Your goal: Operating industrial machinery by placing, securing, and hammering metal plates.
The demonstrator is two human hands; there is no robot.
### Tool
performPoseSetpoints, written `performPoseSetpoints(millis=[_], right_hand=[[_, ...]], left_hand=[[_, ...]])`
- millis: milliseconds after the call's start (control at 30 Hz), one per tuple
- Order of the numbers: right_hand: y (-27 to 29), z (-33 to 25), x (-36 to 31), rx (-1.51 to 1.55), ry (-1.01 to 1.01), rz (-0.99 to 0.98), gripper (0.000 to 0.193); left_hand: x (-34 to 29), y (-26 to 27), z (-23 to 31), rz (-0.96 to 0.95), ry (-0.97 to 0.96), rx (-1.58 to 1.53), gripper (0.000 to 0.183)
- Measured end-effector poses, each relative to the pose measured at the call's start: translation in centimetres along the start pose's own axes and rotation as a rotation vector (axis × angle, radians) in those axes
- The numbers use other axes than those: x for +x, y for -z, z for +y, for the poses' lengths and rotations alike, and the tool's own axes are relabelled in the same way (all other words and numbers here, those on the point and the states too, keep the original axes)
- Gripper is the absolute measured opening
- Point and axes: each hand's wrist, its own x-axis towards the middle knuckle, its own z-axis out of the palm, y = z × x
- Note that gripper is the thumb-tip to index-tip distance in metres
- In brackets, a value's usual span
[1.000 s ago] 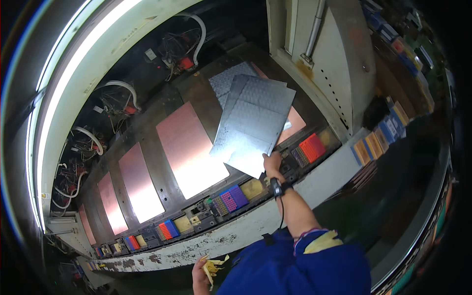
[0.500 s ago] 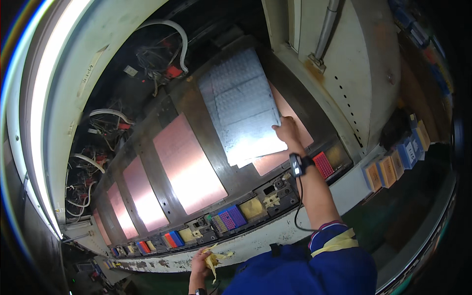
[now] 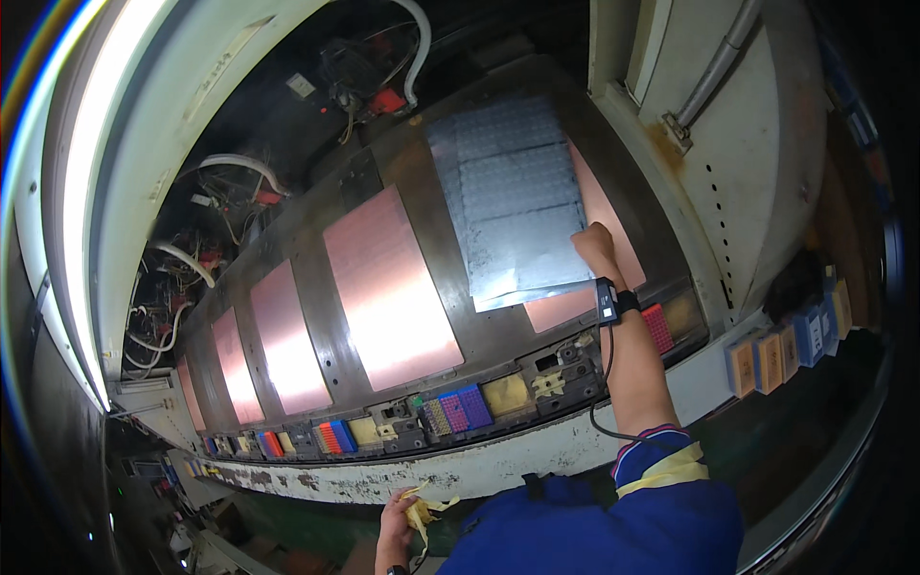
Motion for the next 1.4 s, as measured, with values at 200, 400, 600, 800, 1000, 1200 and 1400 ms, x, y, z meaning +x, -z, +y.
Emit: performPoseSetpoints(millis=[200,400,600,800,1000,1200,1400], right_hand=[[-0.6,-0.3,-0.3,-0.018,0.140,0.108,0.034],[-2.2,0.4,-0.6,0.063,0.015,0.043,0.034],[-1.1,0.6,-3.5,-0.136,0.157,0.321,0.032],[-6.5,4.9,-9.0,0.989,-0.152,-0.615,0.021],[-16.3,1.0,-16.1,1.376,-0.400,-0.296,0.055],[-16.2,-3.8,-16.3,1.715,-0.714,-0.046,0.056],[-11.5,-3.6,-9.3,1.784,-0.382,-0.186,0.053]], left_hand=[[-1.7,1.0,-1.5,0.043,0.042,-0.101,0.025],[-0.9,3.3,-3.0,0.031,0.049,-0.100,0.028],[0.0,0.8,0.5,-0.168,0.017,-0.013,0.053],[5.9,-10.5,9.8,-0.454,-0.214,0.278,0.065],[7.2,-22.7,16.9,-0.660,-0.168,0.147,0.055],[7.6,-21.4,15.2,-0.650,-0.082,0.221,0.052],[5.9,-16.5,14.1,-0.543,-0.154,0.208,0.048]])
